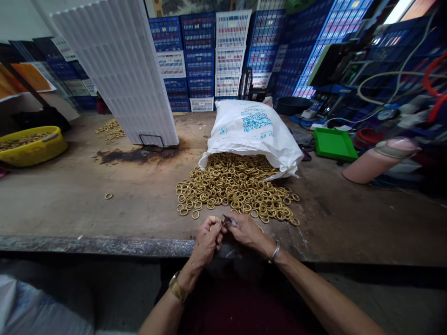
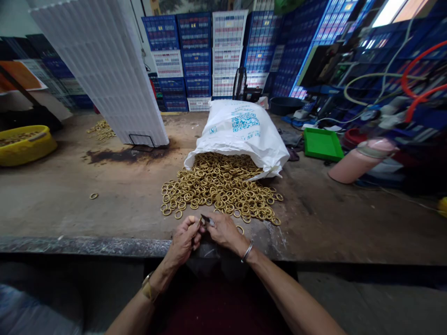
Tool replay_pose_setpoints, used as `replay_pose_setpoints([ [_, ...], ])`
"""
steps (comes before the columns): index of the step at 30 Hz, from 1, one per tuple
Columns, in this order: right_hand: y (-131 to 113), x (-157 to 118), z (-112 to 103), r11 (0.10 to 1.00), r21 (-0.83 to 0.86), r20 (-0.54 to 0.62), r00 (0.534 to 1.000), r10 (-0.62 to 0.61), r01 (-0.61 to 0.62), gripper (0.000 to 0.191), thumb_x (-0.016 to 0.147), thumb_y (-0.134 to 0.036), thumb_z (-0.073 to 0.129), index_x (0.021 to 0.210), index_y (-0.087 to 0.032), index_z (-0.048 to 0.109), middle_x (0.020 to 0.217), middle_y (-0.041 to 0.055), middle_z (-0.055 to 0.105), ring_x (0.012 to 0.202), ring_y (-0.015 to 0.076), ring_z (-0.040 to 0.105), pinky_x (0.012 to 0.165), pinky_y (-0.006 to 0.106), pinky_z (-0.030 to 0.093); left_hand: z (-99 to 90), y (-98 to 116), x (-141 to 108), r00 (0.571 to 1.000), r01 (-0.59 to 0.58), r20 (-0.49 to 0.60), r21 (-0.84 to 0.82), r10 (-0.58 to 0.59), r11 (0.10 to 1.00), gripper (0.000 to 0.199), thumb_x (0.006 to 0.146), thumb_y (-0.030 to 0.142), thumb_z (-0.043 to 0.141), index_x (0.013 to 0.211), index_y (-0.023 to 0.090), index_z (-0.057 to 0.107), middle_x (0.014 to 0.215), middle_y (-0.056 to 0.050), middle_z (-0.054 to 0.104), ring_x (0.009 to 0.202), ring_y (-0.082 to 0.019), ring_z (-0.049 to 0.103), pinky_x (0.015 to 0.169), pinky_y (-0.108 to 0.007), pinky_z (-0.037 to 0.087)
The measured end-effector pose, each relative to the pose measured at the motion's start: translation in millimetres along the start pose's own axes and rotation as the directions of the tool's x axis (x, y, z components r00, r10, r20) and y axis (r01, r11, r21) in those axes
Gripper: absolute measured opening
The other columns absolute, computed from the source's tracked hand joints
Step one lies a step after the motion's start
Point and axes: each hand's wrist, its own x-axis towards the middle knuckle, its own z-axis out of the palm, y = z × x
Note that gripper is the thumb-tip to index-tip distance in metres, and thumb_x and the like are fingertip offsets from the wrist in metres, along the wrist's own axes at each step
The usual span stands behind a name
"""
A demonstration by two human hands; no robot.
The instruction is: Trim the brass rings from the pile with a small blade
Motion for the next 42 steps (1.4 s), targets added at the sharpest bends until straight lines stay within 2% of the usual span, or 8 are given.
replay_pose_setpoints([
  [10,-8,-4,2,0.965,-0.26,0.137,0.991,0.001,0.035,0.015,0.068,-0.012,0.043,0.069,-0.018,0.056,0.063,0.0034,0.059,0.054,0.0119,0.045,0.052,0.023,0.023,-4.1,-4,-1,0.999,-0.03,-0.027,0.059,0.032,0.998,0.031,0.073,0.047,0.054,0.076,0.018,0.043,0.058,0.006,0.049,0.035,-0.002,0.031,0.031,-0.013,0.024],
  [16,4,4,-4,0.951,-0.304,0.046,0.996,0.073,-0.056,0.019,0.071,-0.013,0.042,0.076,-0.018,0.059,0.062,0.0036,0.058,0.055,0.0121,0.046,0.053,0.023,0.026,3.5,11,-13,0.998,-0.011,0.062,-0.047,0.014,0.999,0.028,0.075,0.043,0.054,0.071,0.017,0.043,0.056,0.006,0.046,0.035,-0.002,0.03,0.032,-0.014,0.024],
  [21,-4,10,-5,0.987,0.1,-0.069,0.988,0.135,-0.128,0.016,0.073,-0.021,0.041,0.065,-0.017,0.054,0.056,-0.001,0.051,0.051,0.0094,0.041,0.05,0.021,0.03,5.0,23,-12,0.997,0.064,0.067,-0.263,-0.048,0.963,0.029,0.072,0.04,0.059,0.071,0.018,0.04,0.06,0.004,0.049,0.038,-0.002,0.034,0.033,-0.014,0.023],
  [25,-12,8,7,0.808,0.5,0.19,0.95,0.248,-0.311,0.022,0.075,-0.034,0.043,0.066,-0.017,0.054,0.05,-0.0043,0.047,0.04,0.006,0.034,0.039,0.018,0.026,1.1,20,-8,0.996,0.088,0.055,-0.33,-0.074,0.94,0.03,0.072,0.041,0.058,0.071,0.017,0.041,0.061,0.004,0.049,0.039,-0.002,0.034,0.034,-0.014,0.022],
  [27,-13,7,12,0.725,0.579,0.301,0.924,0.235,-0.373,0.027,0.075,-0.041,0.044,0.067,-0.016,0.053,0.047,-0.0059,0.044,0.035,0.0044,0.028,0.035,0.017,0.021,-0.8,17,-7,0.996,0.088,0.054,-0.33,-0.074,0.94,0.031,0.072,0.042,0.058,0.071,0.016,0.042,0.061,0.004,0.049,0.038,-0.001,0.033,0.034,-0.014,0.022],
  [29,-14,6,14,0.689,0.617,0.308,0.922,0.234,-0.381,0.025,0.073,-0.04,0.046,0.068,-0.016,0.052,0.048,-0.006,0.045,0.036,0.0039,0.028,0.035,0.017,0.02,-2.5,14,-6,0.995,0.095,0.049,-0.316,-0.084,0.944,0.032,0.069,0.042,0.061,0.071,0.016,0.042,0.061,0.004,0.049,0.038,-0.001,0.034,0.035,-0.014,0.021],
  [35,-16,11,7,0.853,0.485,-0.002,0.976,0.22,-0.191,0.009,0.068,-0.025,0.05,0.063,-0.017,0.051,0.052,-0.0056,0.042,0.049,0.007,0.035,0.045,0.018,0.028,-5.9,10,-3,0.985,0.137,-0.051,-0.329,-0.163,0.934,0.038,0.06,0.037,0.07,0.068,0.017,0.039,0.06,0.004,0.051,0.039,0.0,0.034,0.036,-0.013,0.02],
  [42,-11,6,6,0.926,0.373,-0.011,0.998,0.067,-0.059,0.012,0.074,-0.026,0.047,0.066,-0.018,0.052,0.056,-0.004,0.043,0.053,0.0088,0.037,0.05,0.019,0.029,-4.3,8,-1,0.986,0.135,-0.052,-0.29,-0.156,0.948,0.036,0.064,0.04,0.066,0.079,0.018,0.042,0.061,0.005,0.05,0.039,-0.001,0.036,0.035,-0.013,0.02],
])
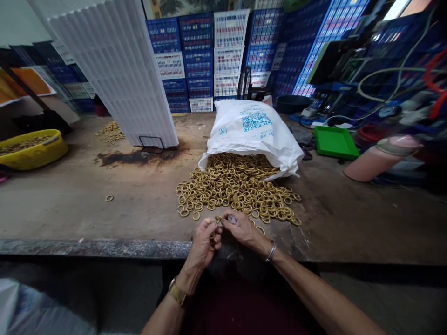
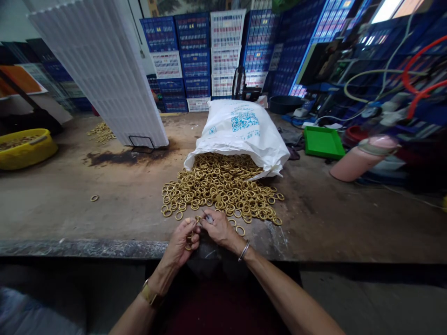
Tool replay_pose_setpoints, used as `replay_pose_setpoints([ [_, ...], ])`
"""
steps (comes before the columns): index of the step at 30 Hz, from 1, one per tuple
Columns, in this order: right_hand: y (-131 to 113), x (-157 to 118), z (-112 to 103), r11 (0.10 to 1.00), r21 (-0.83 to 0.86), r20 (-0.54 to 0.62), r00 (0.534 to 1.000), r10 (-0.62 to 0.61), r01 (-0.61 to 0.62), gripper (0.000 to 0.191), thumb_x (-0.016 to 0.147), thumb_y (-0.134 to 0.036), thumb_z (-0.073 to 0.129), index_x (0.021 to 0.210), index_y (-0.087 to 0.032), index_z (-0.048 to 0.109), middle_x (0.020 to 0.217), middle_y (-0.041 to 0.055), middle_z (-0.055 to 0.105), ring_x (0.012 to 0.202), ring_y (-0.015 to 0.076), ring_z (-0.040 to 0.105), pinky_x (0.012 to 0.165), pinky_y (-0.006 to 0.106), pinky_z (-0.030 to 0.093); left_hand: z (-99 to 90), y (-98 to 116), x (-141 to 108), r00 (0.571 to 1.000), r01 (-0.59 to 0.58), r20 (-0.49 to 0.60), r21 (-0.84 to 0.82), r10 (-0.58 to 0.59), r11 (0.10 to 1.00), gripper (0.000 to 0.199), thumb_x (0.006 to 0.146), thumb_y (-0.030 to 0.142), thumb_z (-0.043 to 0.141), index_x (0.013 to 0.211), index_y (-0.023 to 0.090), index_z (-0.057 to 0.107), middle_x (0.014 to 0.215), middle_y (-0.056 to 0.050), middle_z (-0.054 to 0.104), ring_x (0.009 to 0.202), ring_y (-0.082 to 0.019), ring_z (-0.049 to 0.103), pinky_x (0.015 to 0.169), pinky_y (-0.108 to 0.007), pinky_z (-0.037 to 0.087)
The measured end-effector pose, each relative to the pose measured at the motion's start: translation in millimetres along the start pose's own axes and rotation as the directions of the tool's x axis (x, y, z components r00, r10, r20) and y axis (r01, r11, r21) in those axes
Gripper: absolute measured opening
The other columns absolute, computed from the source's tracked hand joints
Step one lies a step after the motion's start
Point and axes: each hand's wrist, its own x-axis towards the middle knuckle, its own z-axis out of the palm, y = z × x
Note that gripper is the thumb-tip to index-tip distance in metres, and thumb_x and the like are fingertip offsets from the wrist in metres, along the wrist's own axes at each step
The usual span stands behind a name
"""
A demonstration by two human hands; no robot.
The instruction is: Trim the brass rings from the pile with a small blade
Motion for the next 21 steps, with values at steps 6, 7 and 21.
replay_pose_setpoints([
  [6,2.7,-1.9,0.0,0.999,-0.02,0.007,1.0,-0.029,0.029,0.012,0.075,-0.027,0.048,0.069,-0.019,0.054,0.059,-0.0029,0.047,0.055,0.0096,0.039,0.052,0.02,0.031,0.8,0.6,1.7,1.0,0.013,-0.017,-0.02,-0.013,1.0,0.039,0.06,0.039,0.069,0.08,0.018,0.043,0.058,0.007,0.048,0.037,0.0,0.033,0.035,-0.013,0.019],
  [7,2.7,-2.3,-0.1,1.0,-0.015,0.001,1.0,-0.027,0.027,0.012,0.075,-0.028,0.048,0.069,-0.019,0.054,0.06,-0.0027,0.047,0.055,0.0098,0.039,0.052,0.02,0.031,1.1,0.8,2.1,1.0,0.014,-0.024,-0.03,-0.015,0.999,0.038,0.06,0.038,0.069,0.078,0.017,0.043,0.058,0.006,0.048,0.037,0.0,0.034,0.035,-0.013,0.019],
  [21,6.9,-5.1,5.9,0.984,0.095,-0.032,0.988,0.154,-0.15,0.016,0.075,-0.031,0.047,0.068,-0.018,0.052,0.056,-0.0043,0.048,0.052,0.0081,0.04,0.05,0.019,0.032,2.1,-3.9,-0.4,0.999,-0.043,-0.006,0.083,0.044,0.996,0.031,0.066,0.039,0.064,0.078,0.017,0.045,0.058,0.005,0.049,0.037,-0.002,0.035,0.034,-0.013,0.023],
])
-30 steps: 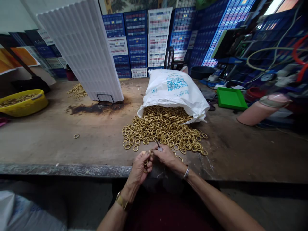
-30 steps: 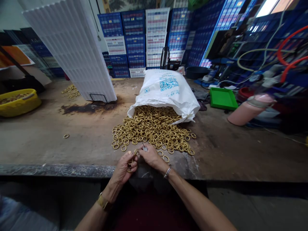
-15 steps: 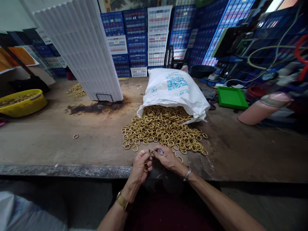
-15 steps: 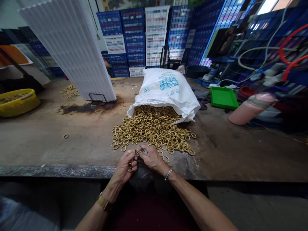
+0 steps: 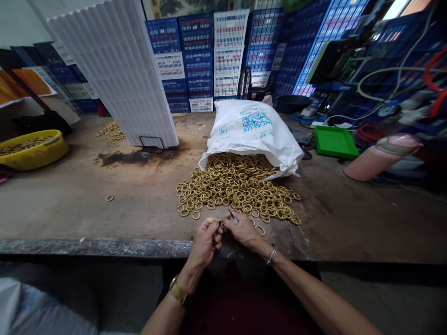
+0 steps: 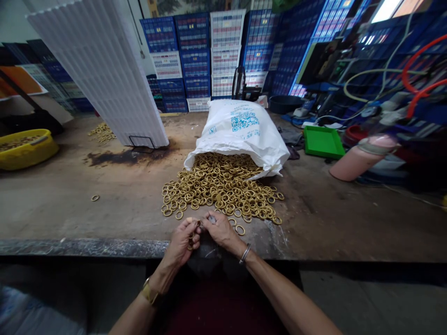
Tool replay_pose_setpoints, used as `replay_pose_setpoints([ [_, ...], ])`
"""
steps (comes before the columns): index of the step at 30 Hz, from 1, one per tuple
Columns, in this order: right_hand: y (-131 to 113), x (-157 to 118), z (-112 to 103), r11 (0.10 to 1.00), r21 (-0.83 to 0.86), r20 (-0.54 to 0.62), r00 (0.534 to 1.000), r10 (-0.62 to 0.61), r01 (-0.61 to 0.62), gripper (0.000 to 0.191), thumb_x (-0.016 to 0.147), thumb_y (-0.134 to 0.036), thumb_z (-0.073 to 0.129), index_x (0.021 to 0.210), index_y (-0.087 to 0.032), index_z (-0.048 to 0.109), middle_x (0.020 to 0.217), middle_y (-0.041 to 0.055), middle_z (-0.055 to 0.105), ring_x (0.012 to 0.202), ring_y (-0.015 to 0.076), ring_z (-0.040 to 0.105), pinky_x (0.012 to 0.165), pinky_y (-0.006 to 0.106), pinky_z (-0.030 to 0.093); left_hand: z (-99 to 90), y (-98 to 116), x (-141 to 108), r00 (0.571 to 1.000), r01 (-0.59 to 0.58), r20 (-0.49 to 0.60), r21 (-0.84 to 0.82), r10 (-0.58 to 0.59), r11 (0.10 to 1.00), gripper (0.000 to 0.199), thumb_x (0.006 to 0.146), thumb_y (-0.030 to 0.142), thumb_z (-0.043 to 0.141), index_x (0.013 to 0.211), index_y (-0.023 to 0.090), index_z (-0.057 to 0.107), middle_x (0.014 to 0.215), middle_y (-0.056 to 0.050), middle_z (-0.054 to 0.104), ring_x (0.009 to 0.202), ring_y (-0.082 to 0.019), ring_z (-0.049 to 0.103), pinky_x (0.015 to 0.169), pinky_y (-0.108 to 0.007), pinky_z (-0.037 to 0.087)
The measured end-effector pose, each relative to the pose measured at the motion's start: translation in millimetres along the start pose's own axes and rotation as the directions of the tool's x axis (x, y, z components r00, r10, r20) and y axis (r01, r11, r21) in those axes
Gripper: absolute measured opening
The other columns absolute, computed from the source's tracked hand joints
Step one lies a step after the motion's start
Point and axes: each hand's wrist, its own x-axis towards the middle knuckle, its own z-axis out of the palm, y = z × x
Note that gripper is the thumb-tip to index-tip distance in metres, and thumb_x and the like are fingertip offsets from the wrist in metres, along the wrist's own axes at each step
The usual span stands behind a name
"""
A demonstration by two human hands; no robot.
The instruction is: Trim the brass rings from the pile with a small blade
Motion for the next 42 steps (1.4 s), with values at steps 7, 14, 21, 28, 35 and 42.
replay_pose_setpoints([
  [7,4,4,0,0.998,-0.011,-0.033,0.998,0.055,-0.055,0.018,0.072,-0.032,0.049,0.063,-0.017,0.051,0.052,-0.0049,0.045,0.048,0.0073,0.037,0.046,0.018,0.03,0.8,-2,-4,0.996,-0.004,0.085,0.116,-0.006,0.993,0.032,0.068,0.044,0.061,0.078,0.017,0.046,0.06,0.005,0.05,0.039,-0.003,0.037,0.034,-0.014,0.026],
  [14,1,1,-3,0.997,0.014,-0.019,0.997,0.073,-0.073,0.019,0.075,-0.03,0.042,0.068,-0.016,0.052,0.051,-0.0042,0.048,0.043,0.0074,0.038,0.044,0.019,0.03,3.1,0,-6,0.996,-0.011,0.085,0.082,0.004,0.997,0.03,0.069,0.042,0.061,0.078,0.017,0.046,0.059,0.005,0.048,0.038,-0.002,0.035,0.034,-0.014,0.025],
  [21,-1,-10,-11,0.826,-0.515,0.088,0.973,-0.215,0.229,0.014,0.073,-0.018,0.041,0.067,-0.017,0.054,0.059,-0.0001,0.053,0.052,0.0098,0.042,0.051,0.021,0.026,6.5,0,-6,0.995,-0.101,0.028,0.177,0.098,0.979,0.031,0.07,0.044,0.058,0.077,0.017,0.046,0.058,0.005,0.049,0.037,-0.003,0.034,0.032,-0.015,0.028],
  [28,-2,-11,-10,0.674,-0.702,0.195,0.973,-0.128,0.229,0.017,0.072,-0.014,0.042,0.078,-0.018,0.058,0.068,0.0037,0.062,0.059,0.0122,0.051,0.053,0.022,0.025,3.2,-6,-7,0.989,-0.149,0.021,0.252,0.149,0.956,0.028,0.075,0.044,0.054,0.074,0.017,0.045,0.057,0.005,0.049,0.037,-0.003,0.034,0.033,-0.014,0.029],
  [35,2,2,-23,0.605,-0.793,-0.016,0.991,-0.13,0.066,0.019,0.075,-0.015,0.042,0.086,-0.017,0.056,0.075,0.0047,0.064,0.068,0.0142,0.056,0.059,0.022,0.03,8.9,8,-22,0.985,-0.01,0.173,-0.042,0.017,0.999,0.024,0.074,0.036,0.059,0.076,0.017,0.045,0.06,0.004,0.05,0.039,-0.003,0.036,0.034,-0.014,0.027],
  [42,-5,34,-41,0.581,-0.807,-0.28,0.935,-0.216,-0.108,0.025,0.084,-0.036,0.041,0.099,-0.019,0.051,0.089,0.0057,0.06,0.076,0.0165,0.056,0.061,0.024,0.033,-4.0,3,-12,0.988,0.133,0.104,-0.214,-0.113,0.968,0.023,0.072,0.032,0.062,0.077,0.014,0.047,0.076,-0.007,0.06,0.047,-0.004,0.044,0.036,-0.013,0.025],
])
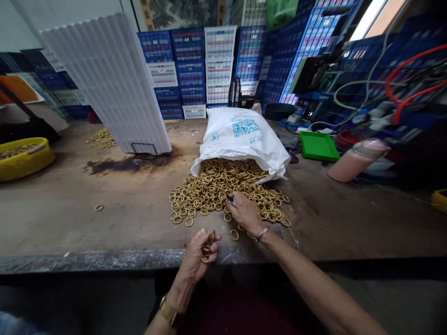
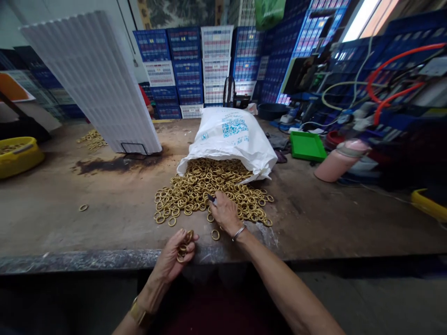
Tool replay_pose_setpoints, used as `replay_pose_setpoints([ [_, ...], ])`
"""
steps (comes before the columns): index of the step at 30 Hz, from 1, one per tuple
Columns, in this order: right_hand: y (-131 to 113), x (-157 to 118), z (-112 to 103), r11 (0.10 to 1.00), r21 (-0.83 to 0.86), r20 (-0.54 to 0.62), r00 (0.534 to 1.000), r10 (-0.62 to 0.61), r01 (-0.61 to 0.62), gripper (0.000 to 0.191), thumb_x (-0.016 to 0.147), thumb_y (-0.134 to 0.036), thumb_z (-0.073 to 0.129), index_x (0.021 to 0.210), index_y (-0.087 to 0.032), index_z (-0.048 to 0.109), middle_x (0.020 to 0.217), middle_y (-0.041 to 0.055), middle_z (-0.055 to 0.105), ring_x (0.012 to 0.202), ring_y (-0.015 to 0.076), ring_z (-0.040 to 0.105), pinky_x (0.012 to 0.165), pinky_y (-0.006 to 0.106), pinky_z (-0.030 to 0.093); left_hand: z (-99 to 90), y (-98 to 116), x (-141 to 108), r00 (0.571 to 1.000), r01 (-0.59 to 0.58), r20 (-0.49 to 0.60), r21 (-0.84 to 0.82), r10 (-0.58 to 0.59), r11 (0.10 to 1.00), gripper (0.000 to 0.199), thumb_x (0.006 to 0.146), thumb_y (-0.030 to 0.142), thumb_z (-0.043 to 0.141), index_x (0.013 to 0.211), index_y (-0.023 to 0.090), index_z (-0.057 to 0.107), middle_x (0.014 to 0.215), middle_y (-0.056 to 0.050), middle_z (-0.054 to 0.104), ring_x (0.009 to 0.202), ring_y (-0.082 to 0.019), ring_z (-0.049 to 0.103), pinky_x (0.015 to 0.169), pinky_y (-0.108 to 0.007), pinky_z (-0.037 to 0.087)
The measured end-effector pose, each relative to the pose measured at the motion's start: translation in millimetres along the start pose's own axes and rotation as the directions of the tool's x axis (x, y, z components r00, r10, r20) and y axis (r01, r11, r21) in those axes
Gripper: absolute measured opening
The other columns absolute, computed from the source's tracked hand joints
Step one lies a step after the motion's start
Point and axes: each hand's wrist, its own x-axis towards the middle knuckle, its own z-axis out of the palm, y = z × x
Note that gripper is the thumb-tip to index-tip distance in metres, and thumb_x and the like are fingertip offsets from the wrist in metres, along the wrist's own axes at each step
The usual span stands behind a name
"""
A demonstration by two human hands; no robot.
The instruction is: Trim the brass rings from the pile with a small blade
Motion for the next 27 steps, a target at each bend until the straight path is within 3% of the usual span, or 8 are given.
replay_pose_setpoints([
  [4,2,9,6,0.998,-0.068,0.074,0.997,-0.005,0.01,0.026,0.084,-0.037,0.042,0.104,-0.022,0.049,0.095,0.0055,0.057,0.078,0.0161,0.056,0.062,0.024,0.034,-8.2,-2,3,1.0,0.003,-0.026,-0.044,-0.004,0.999,0.021,0.071,0.026,0.063,0.075,0.014,0.047,0.08,-0.009,0.061,0.051,-0.006,0.047,0.036,-0.012,0.024],
  [9,7,9,17,0.999,-0.011,0.075,0.996,-0.042,0.043,0.017,0.083,-0.028,0.042,0.093,-0.021,0.054,0.09,0.0043,0.058,0.078,0.0144,0.054,0.064,0.023,0.034,-9.6,1,4,1.0,0.003,-0.027,-0.062,-0.005,0.998,0.021,0.068,0.023,0.064,0.074,0.015,0.046,0.075,-0.006,0.059,0.049,-0.005,0.045,0.035,-0.012,0.024],
  [12,11,10,18,0.992,0.118,0.022,0.998,-0.051,0.048,0.016,0.081,-0.026,0.042,0.085,-0.019,0.055,0.08,0.0032,0.058,0.071,0.0133,0.052,0.061,0.022,0.033,-8.4,2,5,1.0,0.003,0.004,-0.051,-0.003,0.999,0.024,0.065,0.022,0.066,0.072,0.016,0.044,0.072,-0.002,0.056,0.049,-0.004,0.044,0.036,-0.011,0.023],
  [15,15,14,16,0.938,0.345,-0.043,0.999,0.033,-0.016,0.017,0.079,-0.028,0.041,0.08,-0.018,0.054,0.067,0.0,0.055,0.059,0.0112,0.048,0.056,0.021,0.033,-7.7,1,7,1.0,-0.002,0.026,-0.033,0.003,0.999,0.026,0.064,0.02,0.066,0.073,0.017,0.043,0.072,0.0,0.054,0.05,-0.004,0.044,0.036,-0.011,0.022],
  [18,19,17,16,0.797,0.593,-0.05,0.983,0.175,-0.112,0.015,0.072,-0.029,0.045,0.076,-0.017,0.054,0.058,-0.0032,0.05,0.052,0.0095,0.045,0.05,0.02,0.033,-6.9,1,8,1.0,0.005,0.031,-0.01,-0.005,1.0,0.027,0.062,0.017,0.066,0.079,0.018,0.045,0.07,0.001,0.051,0.05,-0.004,0.044,0.037,-0.011,0.023],
  [21,23,15,18,0.569,0.788,0.076,0.955,0.286,-0.234,0.018,0.066,-0.028,0.048,0.078,-0.016,0.054,0.05,-0.0055,0.047,0.044,0.0087,0.043,0.043,0.019,0.033,-5.1,2,10,0.999,0.032,0.021,0.002,-0.033,0.999,0.031,0.061,0.017,0.067,0.085,0.017,0.048,0.066,0.003,0.047,0.049,-0.004,0.044,0.036,-0.011,0.022],
  [27,20,2,10,0.19,0.907,0.323,0.91,0.261,-0.377,0.023,0.06,-0.026,0.054,0.081,-0.016,0.049,0.047,-0.0041,0.055,0.034,0.0065,0.041,0.032,0.016,0.024,0.5,1,14,0.998,0.064,-0.002,0.001,-0.064,0.998,0.024,0.067,0.03,0.066,0.075,0.014,0.05,0.064,0.001,0.049,0.048,-0.005,0.045,0.035,-0.012,0.025],
])
